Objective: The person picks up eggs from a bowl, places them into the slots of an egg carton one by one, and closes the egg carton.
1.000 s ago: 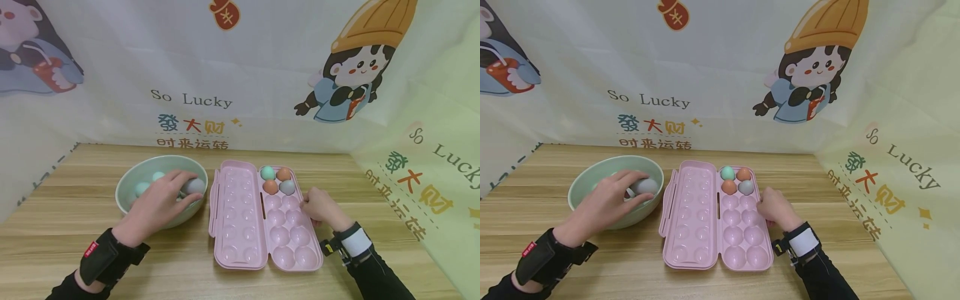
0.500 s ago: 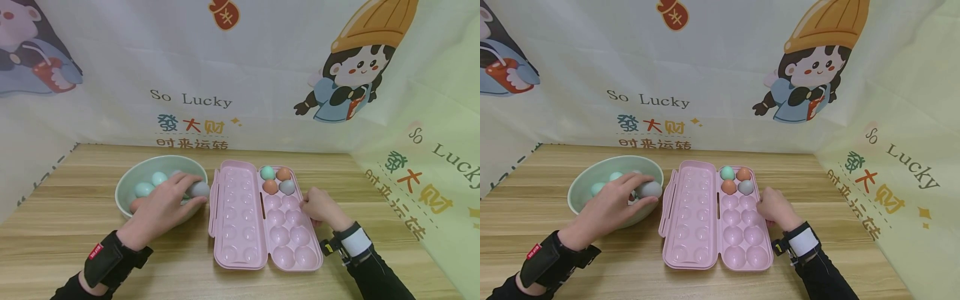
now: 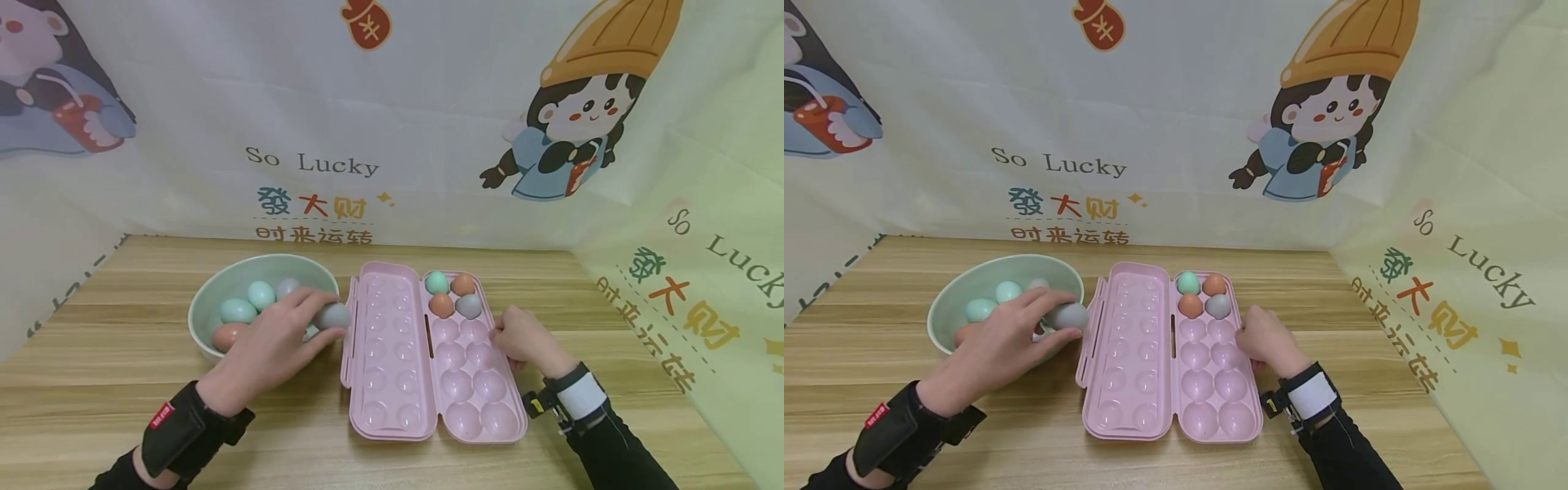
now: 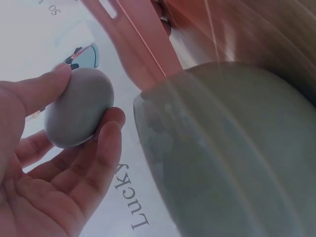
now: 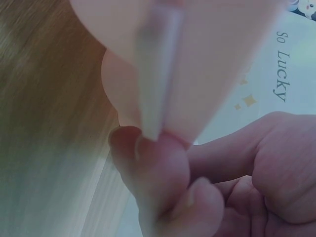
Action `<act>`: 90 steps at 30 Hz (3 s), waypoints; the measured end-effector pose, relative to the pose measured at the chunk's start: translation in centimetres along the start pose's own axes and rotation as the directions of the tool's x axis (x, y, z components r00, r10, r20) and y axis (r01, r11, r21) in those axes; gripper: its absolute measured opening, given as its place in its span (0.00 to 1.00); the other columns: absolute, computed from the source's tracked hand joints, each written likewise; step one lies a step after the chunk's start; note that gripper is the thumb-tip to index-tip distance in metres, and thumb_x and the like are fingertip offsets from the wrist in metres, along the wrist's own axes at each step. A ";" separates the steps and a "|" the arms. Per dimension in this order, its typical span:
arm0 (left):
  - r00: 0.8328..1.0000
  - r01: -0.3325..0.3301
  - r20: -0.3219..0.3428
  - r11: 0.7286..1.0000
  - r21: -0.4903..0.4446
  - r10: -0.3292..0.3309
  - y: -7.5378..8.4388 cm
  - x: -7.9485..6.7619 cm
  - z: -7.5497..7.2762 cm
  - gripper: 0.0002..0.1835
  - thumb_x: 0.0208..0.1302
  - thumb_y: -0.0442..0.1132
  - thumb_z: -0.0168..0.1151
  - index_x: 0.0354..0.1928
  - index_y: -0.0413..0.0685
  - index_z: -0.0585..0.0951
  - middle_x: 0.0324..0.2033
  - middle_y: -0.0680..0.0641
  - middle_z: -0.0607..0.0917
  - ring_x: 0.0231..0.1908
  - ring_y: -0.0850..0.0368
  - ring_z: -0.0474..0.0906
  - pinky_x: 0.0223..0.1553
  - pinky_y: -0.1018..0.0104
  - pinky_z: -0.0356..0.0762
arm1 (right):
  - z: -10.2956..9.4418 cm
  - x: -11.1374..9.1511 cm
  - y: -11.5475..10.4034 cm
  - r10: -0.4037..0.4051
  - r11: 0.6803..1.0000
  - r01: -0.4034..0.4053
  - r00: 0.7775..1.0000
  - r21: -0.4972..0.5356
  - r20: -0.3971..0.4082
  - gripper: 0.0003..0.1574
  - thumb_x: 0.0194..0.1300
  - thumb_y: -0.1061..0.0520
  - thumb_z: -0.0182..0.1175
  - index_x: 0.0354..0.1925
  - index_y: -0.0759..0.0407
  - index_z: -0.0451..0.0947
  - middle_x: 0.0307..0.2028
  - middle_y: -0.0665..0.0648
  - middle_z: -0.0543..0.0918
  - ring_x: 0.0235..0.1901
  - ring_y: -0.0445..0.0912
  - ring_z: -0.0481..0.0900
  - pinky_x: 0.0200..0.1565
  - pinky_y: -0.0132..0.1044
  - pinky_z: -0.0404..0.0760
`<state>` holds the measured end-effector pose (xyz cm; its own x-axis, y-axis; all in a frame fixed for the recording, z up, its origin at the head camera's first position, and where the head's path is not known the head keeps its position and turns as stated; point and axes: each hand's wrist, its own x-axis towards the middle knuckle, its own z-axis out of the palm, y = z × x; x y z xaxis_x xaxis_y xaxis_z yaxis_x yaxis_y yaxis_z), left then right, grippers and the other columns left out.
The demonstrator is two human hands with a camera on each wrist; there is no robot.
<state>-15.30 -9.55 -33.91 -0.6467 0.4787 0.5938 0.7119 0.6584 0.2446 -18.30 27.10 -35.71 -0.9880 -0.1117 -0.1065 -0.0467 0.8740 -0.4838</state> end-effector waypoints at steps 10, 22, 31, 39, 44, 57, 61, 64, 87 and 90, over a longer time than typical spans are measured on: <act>0.999 -0.041 -0.003 0.999 0.023 0.041 0.2 0.1 0.4 0.24 0.56 0.44 0.75 0.51 0.39 0.81 0.44 0.42 0.83 0.42 0.51 0.82 0.40 0.59 0.81 | 0.0 0.0 0.0 -0.014 1.000 0.014 1.000 -0.013 -0.010 0.20 0.64 0.68 0.53 0.15 0.63 0.74 0.10 0.55 0.73 0.07 0.42 0.70 0.12 0.33 0.72; 0.999 -0.021 0.029 0.999 0.033 0.020 0.6 0.0 0.5 0.24 0.57 0.45 0.74 0.52 0.40 0.81 0.45 0.41 0.82 0.41 0.50 0.82 0.41 0.57 0.81 | 0.0 0.0 -0.1 0.004 1.000 -0.004 1.000 -0.010 0.003 0.19 0.65 0.67 0.53 0.17 0.64 0.75 0.12 0.56 0.73 0.08 0.42 0.71 0.12 0.33 0.72; 0.998 0.012 0.058 1.000 0.016 -0.013 0.9 0.0 0.5 0.25 0.57 0.45 0.74 0.53 0.39 0.81 0.46 0.41 0.82 0.44 0.51 0.80 0.43 0.57 0.81 | 0.0 0.1 -0.1 0.007 1.000 -0.007 1.000 -0.017 0.001 0.18 0.66 0.67 0.53 0.19 0.64 0.76 0.13 0.57 0.74 0.08 0.43 0.72 0.12 0.33 0.72; 0.998 0.018 0.064 1.000 0.016 -0.019 1.0 -0.1 0.6 0.25 0.58 0.46 0.73 0.53 0.40 0.80 0.47 0.42 0.81 0.44 0.51 0.80 0.43 0.57 0.81 | 0.0 0.1 -0.1 0.007 1.000 -0.007 1.000 -0.020 -0.001 0.18 0.65 0.67 0.53 0.18 0.64 0.76 0.13 0.57 0.74 0.08 0.43 0.71 0.12 0.33 0.73; 0.998 0.000 0.065 1.000 0.029 -0.002 1.1 -0.1 0.6 0.25 0.58 0.47 0.73 0.53 0.40 0.80 0.46 0.42 0.81 0.44 0.52 0.79 0.43 0.58 0.80 | 0.0 0.1 -0.2 0.007 1.000 -0.007 1.000 -0.017 0.001 0.18 0.65 0.67 0.53 0.18 0.64 0.76 0.13 0.57 0.74 0.08 0.43 0.71 0.12 0.33 0.72; 0.996 -0.014 0.092 1.000 -0.017 0.016 1.4 -0.3 1.1 0.24 0.59 0.43 0.73 0.54 0.40 0.80 0.44 0.45 0.81 0.40 0.57 0.79 0.41 0.63 0.80 | 0.0 0.0 -0.2 0.012 1.000 -0.012 1.000 -0.005 0.006 0.16 0.65 0.68 0.53 0.21 0.65 0.78 0.14 0.57 0.75 0.09 0.44 0.72 0.13 0.33 0.73; 0.995 -0.011 0.100 1.000 -0.023 0.013 1.5 -0.2 1.3 0.24 0.59 0.43 0.73 0.54 0.40 0.80 0.44 0.45 0.81 0.40 0.58 0.78 0.41 0.64 0.80 | 0.0 -0.1 0.0 0.015 1.000 -0.015 1.000 -0.005 0.005 0.17 0.65 0.68 0.53 0.20 0.65 0.77 0.14 0.57 0.74 0.09 0.44 0.72 0.13 0.33 0.72; 0.994 0.005 0.107 1.000 -0.026 -0.002 1.6 -0.2 1.3 0.23 0.59 0.43 0.73 0.53 0.41 0.80 0.44 0.46 0.81 0.39 0.59 0.78 0.42 0.64 0.80 | 0.0 0.0 0.1 0.017 1.000 -0.017 1.000 0.001 0.011 0.17 0.65 0.67 0.53 0.20 0.64 0.77 0.14 0.57 0.75 0.09 0.44 0.72 0.13 0.33 0.72; 0.992 -0.031 0.122 1.000 -0.001 0.031 3.1 2.4 1.8 0.22 0.62 0.45 0.70 0.54 0.42 0.79 0.46 0.45 0.81 0.40 0.54 0.80 0.41 0.62 0.80 | -0.1 0.2 0.1 0.021 1.000 -0.021 1.000 0.013 0.023 0.16 0.67 0.67 0.54 0.21 0.66 0.78 0.14 0.58 0.75 0.10 0.45 0.73 0.13 0.34 0.74; 0.988 -0.019 0.153 1.000 -0.022 0.022 3.4 3.2 1.8 0.22 0.63 0.45 0.69 0.55 0.42 0.78 0.47 0.44 0.81 0.44 0.51 0.81 0.44 0.61 0.80 | -0.2 0.2 0.1 0.021 1.000 -0.022 0.999 0.008 0.026 0.16 0.67 0.67 0.54 0.22 0.66 0.78 0.14 0.58 0.75 0.10 0.45 0.73 0.13 0.33 0.74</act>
<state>-15.41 -4.76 -32.56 -0.6651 0.5763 0.4749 0.7298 0.6364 0.2497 -18.51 27.25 -35.65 -0.9847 -0.1053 -0.1392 -0.0242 0.8723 -0.4884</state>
